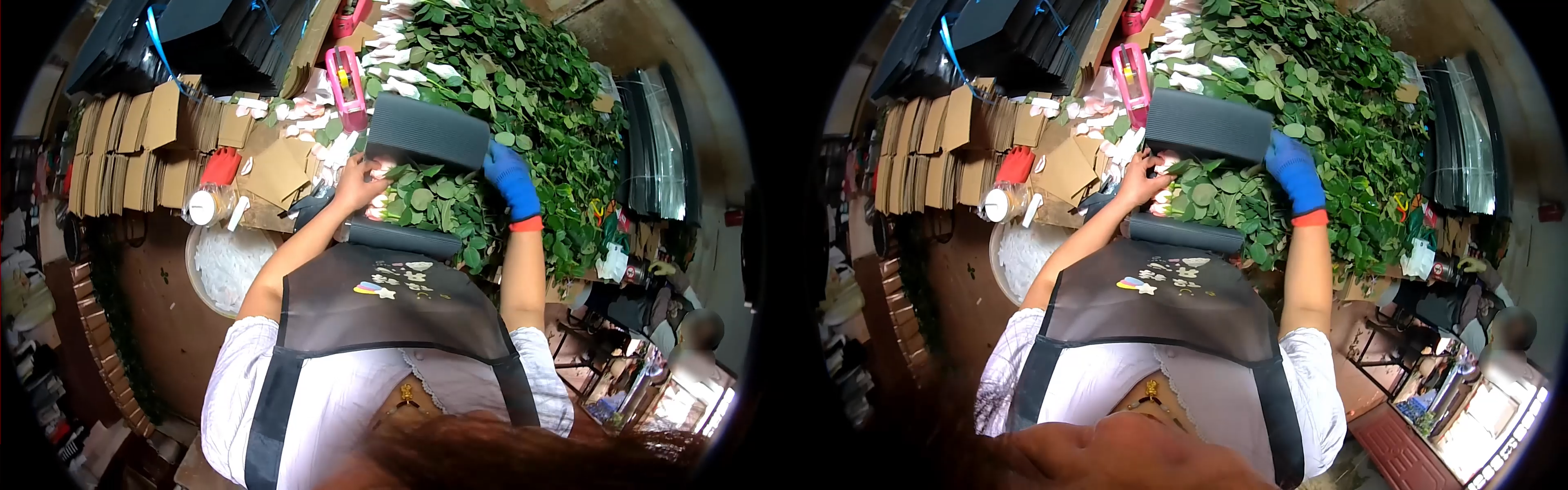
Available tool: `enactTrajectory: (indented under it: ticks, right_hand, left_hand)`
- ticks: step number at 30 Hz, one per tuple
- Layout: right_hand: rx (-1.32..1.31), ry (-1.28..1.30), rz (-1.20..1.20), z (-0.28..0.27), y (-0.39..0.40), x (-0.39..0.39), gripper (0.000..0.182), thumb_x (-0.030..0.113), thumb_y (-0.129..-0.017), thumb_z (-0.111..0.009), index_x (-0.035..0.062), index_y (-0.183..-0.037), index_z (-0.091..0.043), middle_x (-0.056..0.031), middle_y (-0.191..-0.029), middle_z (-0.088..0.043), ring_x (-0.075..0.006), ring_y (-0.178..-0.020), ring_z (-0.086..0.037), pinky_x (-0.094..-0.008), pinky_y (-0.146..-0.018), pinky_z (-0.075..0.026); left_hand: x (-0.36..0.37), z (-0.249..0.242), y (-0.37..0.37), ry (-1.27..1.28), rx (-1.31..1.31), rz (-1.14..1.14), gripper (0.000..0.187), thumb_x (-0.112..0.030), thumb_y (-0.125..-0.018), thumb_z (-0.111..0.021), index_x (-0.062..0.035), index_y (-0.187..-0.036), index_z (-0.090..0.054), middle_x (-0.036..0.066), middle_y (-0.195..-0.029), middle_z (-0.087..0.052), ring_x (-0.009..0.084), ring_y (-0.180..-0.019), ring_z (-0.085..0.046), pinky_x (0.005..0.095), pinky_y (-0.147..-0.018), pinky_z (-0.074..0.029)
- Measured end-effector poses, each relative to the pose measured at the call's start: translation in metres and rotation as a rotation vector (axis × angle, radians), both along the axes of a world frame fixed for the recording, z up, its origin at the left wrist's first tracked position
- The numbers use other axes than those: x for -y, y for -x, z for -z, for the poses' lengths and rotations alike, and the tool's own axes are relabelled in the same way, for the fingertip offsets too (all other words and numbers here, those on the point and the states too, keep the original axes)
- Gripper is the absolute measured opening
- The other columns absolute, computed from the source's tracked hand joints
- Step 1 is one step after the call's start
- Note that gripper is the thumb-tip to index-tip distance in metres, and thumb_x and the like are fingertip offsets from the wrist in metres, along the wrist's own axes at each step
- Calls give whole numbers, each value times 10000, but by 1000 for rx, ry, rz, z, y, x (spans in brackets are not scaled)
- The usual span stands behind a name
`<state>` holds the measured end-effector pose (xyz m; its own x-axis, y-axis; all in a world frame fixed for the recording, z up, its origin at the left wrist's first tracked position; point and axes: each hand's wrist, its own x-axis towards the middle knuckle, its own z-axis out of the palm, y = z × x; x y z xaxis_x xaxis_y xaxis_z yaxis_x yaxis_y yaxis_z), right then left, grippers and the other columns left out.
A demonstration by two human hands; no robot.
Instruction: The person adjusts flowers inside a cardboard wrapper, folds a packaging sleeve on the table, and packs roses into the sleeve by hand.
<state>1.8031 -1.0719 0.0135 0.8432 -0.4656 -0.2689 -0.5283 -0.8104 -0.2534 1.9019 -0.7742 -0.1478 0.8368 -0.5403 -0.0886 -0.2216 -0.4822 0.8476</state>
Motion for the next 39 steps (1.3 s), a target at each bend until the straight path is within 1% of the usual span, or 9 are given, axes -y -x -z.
enactTrajectory:
  ticks: [6, 10, 11, 16, 19, 24, 29, 32, 39]
  right_hand:
    - [805, -726, -183, -21, 53, 14, 346, -10, -908, -543, 17, -1240, -638, -127, -1292, -638, -219, -1209, -582, -354, -1026, -458]
    - [345, -991, -500, -38, 44, -25, 385, 69, -951, -584, 7, -1331, -581, -104, -1292, -636, -165, -1084, -630, -311, -933, -504]
    - [124, -1012, -145, -17, 40, -38, 449, 128, -934, -632, 43, -1368, -562, -71, -1190, -661, -141, -985, -651, -282, -821, -528]
    - [-91, 27, -650, 41, 36, -87, 810, 483, -848, -699, 100, -1497, -403, -164, -1178, -684, -320, -1023, -681, -421, -860, -536]
    - [-293, 19, -649, 45, 29, -101, 796, 504, -890, -633, 75, -1504, -366, -173, -1174, -692, -342, -1027, -682, -432, -860, -537]
    - [-287, -65, -686, 44, 26, -101, 751, 489, -920, -610, 39, -1479, -389, -203, -1125, -704, -346, -992, -691, -438, -854, -531]
    - [-258, -964, -513, -9, 37, -101, 597, 516, -912, -647, 61, -1299, -624, -188, -1150, -700, -339, -1006, -687, -446, -937, -505]
    - [-177, -165, -715, 6, 47, -143, 492, 387, -864, -684, 118, -1270, -615, -140, -1134, -675, -323, -1044, -642, -456, -910, -488]
    - [-35, -22, -695, 5, 46, -162, 407, 324, -846, -721, 135, -1199, -647, -120, -1070, -674, -317, -1003, -637, -445, -855, -500]
  left_hand:
    - [1, -5, 0, 1, 22, 27, 496, -353, -699, -845, -72, -1091, -727, 266, -1403, -501, 395, -1273, -528, 429, -1046, -453]
    - [-6, 26, -3, 55, -126, 14, 557, -327, -840, -730, -82, -1319, -585, 254, -1408, -486, 379, -1285, -502, 413, -1078, -414]
    - [-9, 15, -2, 135, -182, 45, 567, -313, -863, -714, -66, -1347, -551, 249, -1413, -470, 376, -1284, -497, 411, -1088, -402]
    - [-55, -34, -38, -68, -116, 368, 299, -180, -915, -686, -31, -1163, -610, 135, -1128, -643, 258, -1070, -655, 389, -875, -532]
    - [-40, -88, -26, -191, 406, 527, 127, -190, -868, -676, -78, -927, -660, 107, -830, -671, 337, -849, -662, 432, -738, -543]
    - [2, -57, -6, -57, 746, 841, 818, -562, -905, -587, -122, -1548, -337, 202, -1580, -329, 348, -1446, -348, 495, -1168, -283]
    - [3, -51, -10, -108, 804, 874, 850, -612, -885, -571, -198, -1576, -300, 180, -1626, -241, 346, -1482, -273, 511, -1197, -211]
    - [4, -45, -8, -147, 816, 876, 854, -597, -866, -589, -220, -1577, -303, 183, -1631, -228, 346, -1481, -274, 506, -1203, -198]
    - [4, -31, -7, -130, 805, 847, 881, -598, -835, -606, -228, -1576, -306, 175, -1631, -244, 330, -1466, -315, 494, -1204, -204]
